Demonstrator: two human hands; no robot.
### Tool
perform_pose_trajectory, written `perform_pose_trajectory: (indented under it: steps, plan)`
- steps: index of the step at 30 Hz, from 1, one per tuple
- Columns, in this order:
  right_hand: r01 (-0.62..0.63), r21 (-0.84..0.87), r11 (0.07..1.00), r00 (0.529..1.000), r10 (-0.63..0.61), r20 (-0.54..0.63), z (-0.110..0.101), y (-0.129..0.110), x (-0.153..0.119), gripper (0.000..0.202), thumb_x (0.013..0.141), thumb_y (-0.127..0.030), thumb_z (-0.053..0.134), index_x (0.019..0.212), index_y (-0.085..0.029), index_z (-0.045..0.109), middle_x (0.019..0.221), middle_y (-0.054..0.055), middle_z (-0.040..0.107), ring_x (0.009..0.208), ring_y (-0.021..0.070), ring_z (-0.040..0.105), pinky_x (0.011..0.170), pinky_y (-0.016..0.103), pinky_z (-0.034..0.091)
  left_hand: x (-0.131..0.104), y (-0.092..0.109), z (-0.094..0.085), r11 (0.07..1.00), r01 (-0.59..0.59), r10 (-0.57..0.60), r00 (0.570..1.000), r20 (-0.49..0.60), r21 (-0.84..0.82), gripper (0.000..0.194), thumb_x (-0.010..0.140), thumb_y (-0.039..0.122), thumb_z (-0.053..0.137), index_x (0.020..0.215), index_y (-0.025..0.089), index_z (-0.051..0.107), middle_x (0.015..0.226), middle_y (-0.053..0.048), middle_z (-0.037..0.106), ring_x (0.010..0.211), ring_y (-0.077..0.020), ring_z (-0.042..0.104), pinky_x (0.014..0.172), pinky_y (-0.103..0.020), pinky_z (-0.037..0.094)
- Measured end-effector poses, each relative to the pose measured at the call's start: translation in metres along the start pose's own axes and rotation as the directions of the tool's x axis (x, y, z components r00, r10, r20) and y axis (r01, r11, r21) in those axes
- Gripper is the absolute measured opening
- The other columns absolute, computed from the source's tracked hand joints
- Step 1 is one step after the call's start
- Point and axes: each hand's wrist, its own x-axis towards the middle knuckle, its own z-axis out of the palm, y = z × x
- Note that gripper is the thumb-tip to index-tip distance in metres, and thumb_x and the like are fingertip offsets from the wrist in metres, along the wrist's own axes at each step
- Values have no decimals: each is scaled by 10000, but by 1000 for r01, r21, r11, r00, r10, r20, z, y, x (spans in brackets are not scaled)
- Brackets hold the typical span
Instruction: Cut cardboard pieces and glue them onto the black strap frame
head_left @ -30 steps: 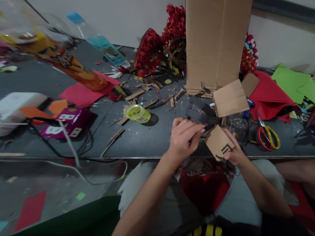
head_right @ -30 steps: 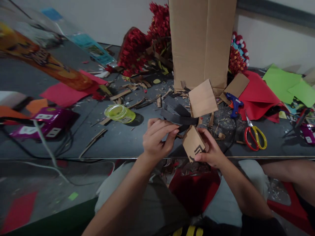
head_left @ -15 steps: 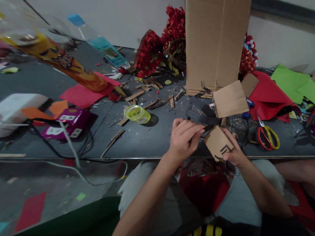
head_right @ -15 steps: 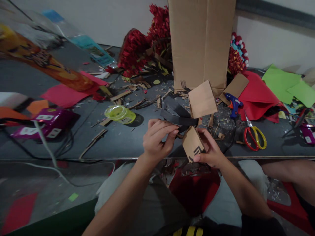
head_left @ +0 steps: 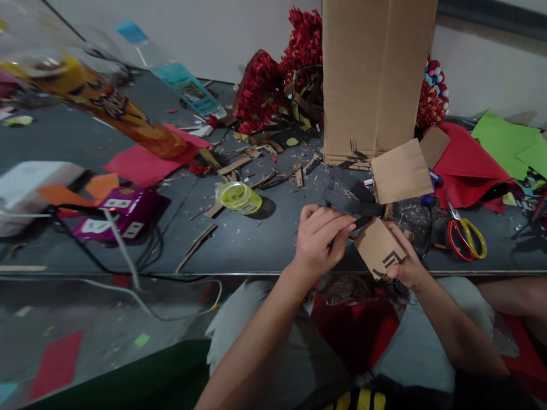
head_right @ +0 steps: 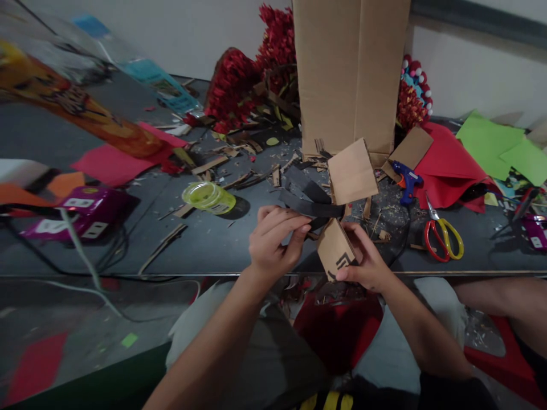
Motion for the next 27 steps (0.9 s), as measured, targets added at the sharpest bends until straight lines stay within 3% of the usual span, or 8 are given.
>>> perform_pose_trajectory:
  steps: [27]
  plan:
    - [-4,12,1000,1000,4,9,-2,2,0,763,433,-506,886,1075,-291,534,1075,45,641,1021,249,598,888,379,447,-3,-1,1,1000,13,-13,1000,2,-1,71,860,135,569,848,203,586,702,-6,688,591,-130,550,662,-323,391]
